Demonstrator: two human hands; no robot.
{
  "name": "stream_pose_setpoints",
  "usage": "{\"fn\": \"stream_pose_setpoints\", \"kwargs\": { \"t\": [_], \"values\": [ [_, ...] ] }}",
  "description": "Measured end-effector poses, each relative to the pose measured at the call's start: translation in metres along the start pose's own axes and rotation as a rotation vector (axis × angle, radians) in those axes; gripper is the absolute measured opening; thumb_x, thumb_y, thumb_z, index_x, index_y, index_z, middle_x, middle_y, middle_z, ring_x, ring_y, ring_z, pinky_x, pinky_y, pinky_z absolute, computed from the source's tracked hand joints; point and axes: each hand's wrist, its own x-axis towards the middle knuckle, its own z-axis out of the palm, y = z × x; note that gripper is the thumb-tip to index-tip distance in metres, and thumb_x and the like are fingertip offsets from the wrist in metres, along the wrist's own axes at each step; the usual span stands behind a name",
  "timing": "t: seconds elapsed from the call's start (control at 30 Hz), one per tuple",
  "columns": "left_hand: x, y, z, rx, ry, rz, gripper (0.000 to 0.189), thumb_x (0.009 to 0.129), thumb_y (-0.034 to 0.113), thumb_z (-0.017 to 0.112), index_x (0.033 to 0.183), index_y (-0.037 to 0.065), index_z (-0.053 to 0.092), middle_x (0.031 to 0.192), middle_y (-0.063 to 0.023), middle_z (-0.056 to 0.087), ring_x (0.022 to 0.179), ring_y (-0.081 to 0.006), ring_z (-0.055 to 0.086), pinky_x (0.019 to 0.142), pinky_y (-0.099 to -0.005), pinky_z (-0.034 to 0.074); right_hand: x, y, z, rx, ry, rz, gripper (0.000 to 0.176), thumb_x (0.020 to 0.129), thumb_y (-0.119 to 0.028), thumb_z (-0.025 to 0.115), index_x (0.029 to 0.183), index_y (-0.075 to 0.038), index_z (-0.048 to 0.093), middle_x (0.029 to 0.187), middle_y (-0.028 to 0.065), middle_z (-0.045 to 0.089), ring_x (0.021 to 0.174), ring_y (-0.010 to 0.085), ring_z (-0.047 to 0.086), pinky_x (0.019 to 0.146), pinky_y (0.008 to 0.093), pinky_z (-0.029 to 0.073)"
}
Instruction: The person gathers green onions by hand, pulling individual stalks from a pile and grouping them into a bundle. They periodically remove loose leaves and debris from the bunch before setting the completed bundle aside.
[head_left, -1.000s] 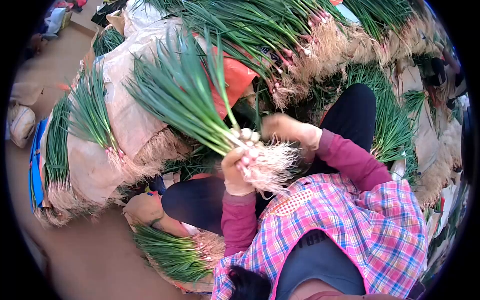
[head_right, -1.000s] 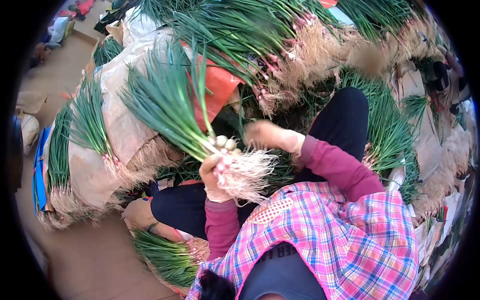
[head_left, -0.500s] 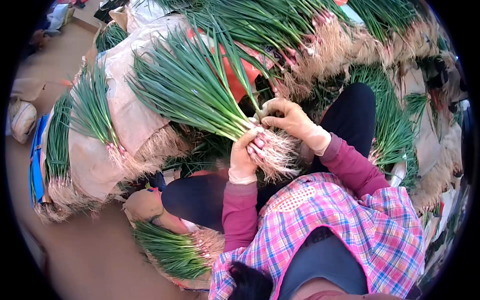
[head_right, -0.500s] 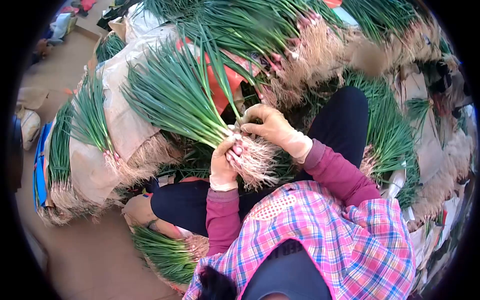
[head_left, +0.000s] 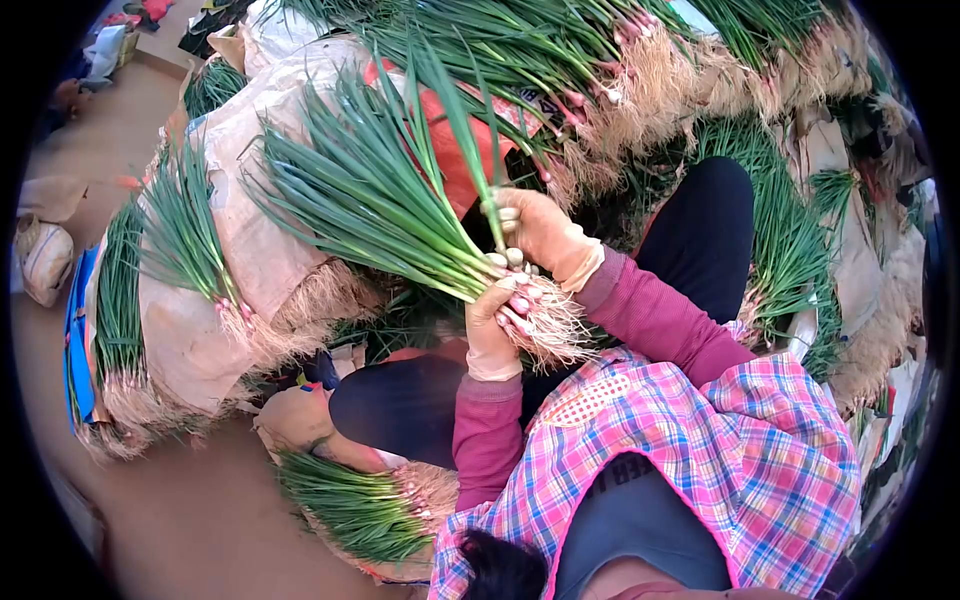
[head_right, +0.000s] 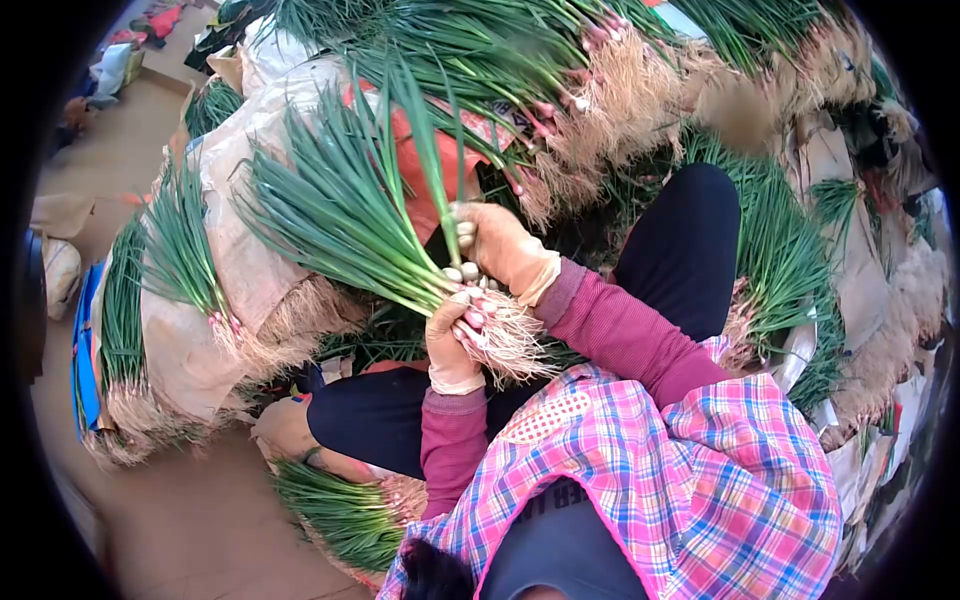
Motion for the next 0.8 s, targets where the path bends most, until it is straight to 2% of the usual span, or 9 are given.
{"fn": "stream_pose_setpoints", "kwargs": {
  "t": [0.1, 0.17, 0.23, 0.3, 0.37, 0.47, 0.63, 0.7, 0.8],
  "values": [
    [-0.005, 0.004, 0.005, -0.182, -0.139, 0.086, 0.033, 0.076, 0.004, 0.065, 0.106, 0.007, 0.051, 0.109, -0.0102, 0.058, 0.095, -0.0231, 0.058, 0.092, -0.0410, 0.048, 0.007, -0.019, -0.023, -0.653, -0.164, -0.350, 0.014, 0.097, -0.014, 0.051, 0.089, -0.004, 0.058, 0.068, -0.0004, 0.054, 0.051, 0.0078, 0.045, 0.041, 0.0199, 0.036],
    [-0.002, 0.005, 0.002, -0.182, -0.095, 0.136, 0.037, 0.077, 0.005, 0.066, 0.110, 0.007, 0.050, 0.109, -0.0092, 0.058, 0.095, -0.0231, 0.057, 0.093, -0.0409, 0.048, -0.033, -0.019, -0.019, -1.327, -0.053, 0.096, 0.022, 0.090, -0.029, 0.062, 0.089, -0.007, 0.064, 0.077, 0.0063, 0.065, 0.064, 0.0138, 0.063, 0.054, 0.0287, 0.048],
    [-0.004, 0.010, 0.008, -0.218, -0.031, 0.101, 0.055, 0.082, 0.008, 0.067, 0.132, 0.006, 0.043, 0.107, -0.0066, 0.058, 0.095, -0.0194, 0.056, 0.097, -0.0389, 0.045, -0.031, -0.029, -0.038, -2.267, 0.208, -0.880, 0.022, 0.088, -0.033, 0.065, 0.091, -0.011, 0.066, 0.081, 0.0086, 0.068, 0.065, 0.0212, 0.066, 0.062, 0.0352, 0.052],
    [-0.002, 0.012, 0.013, -0.229, -0.056, 0.095, 0.058, 0.084, 0.011, 0.068, 0.135, 0.005, 0.041, 0.104, -0.0051, 0.058, 0.094, -0.0173, 0.056, 0.098, -0.0379, 0.044, 0.000, -0.061, -0.044, -1.951, 0.539, -0.990, 0.025, 0.085, -0.032, 0.068, 0.096, -0.010, 0.067, 0.076, 0.0107, 0.066, 0.067, 0.0270, 0.064, 0.061, 0.0376, 0.050],
    [0.006, 0.003, -0.003, -0.202, -0.165, 0.126, 0.045, 0.089, 0.015, 0.065, 0.129, 0.004, 0.048, 0.100, -0.0033, 0.057, 0.097, -0.0203, 0.053, 0.093, -0.0404, 0.047, 0.024, -0.083, -0.041, -1.401, 0.301, -0.230, 0.019, 0.087, -0.025, 0.067, 0.093, -0.007, 0.067, 0.071, 0.0044, 0.064, 0.062, 0.0147, 0.060, 0.055, 0.0286, 0.045],
    [0.001, 0.008, 0.010, -0.084, 0.040, 0.076, 0.042, 0.086, 0.010, 0.065, 0.124, 0.003, 0.049, 0.101, -0.0070, 0.061, 0.099, -0.0247, 0.057, 0.098, -0.0420, 0.045, -0.005, -0.064, -0.016, -1.242, -0.032, -0.277, 0.012, 0.088, -0.017, 0.067, 0.086, -0.006, 0.068, 0.071, -0.0031, 0.062, 0.062, 0.0062, 0.054, 0.056, 0.0229, 0.042],
    [0.009, 0.008, -0.002, 0.193, 0.082, -0.178, 0.022, 0.088, 0.012, 0.062, 0.104, -0.003, 0.061, 0.066, -0.0073, 0.062, 0.048, -0.0115, 0.056, 0.042, -0.0203, 0.046, -0.049, -0.006, 0.001, -0.932, -0.132, -0.052, 0.033, 0.086, -0.017, 0.072, 0.113, -0.002, 0.060, 0.071, -0.0037, 0.059, 0.060, 0.0062, 0.053, 0.061, 0.0223, 0.047],
    [0.010, 0.005, -0.010, 0.181, -0.005, -0.181, 0.029, 0.088, 0.009, 0.062, 0.114, -0.004, 0.058, 0.086, -0.0119, 0.067, 0.067, -0.0160, 0.065, 0.056, -0.0239, 0.054, -0.022, -0.021, -0.005, -0.750, -0.390, 0.117, 0.027, 0.090, -0.015, 0.065, 0.113, -0.004, 0.058, 0.070, -0.0029, 0.056, 0.056, 0.0033, 0.050, 0.048, 0.0166, 0.042],
    [0.005, -0.003, -0.003, 0.021, 0.039, -0.060, 0.040, 0.086, 0.007, 0.062, 0.124, -0.003, 0.052, 0.121, -0.0172, 0.060, 0.111, -0.0284, 0.060, 0.088, -0.0379, 0.054, -0.031, -0.009, 0.014, -0.891, -0.204, 0.044, 0.017, 0.092, -0.009, 0.059, 0.109, -0.007, 0.059, 0.070, -0.0048, 0.058, 0.049, 0.0022, 0.047, 0.045, 0.0148, 0.041]
  ]
}}
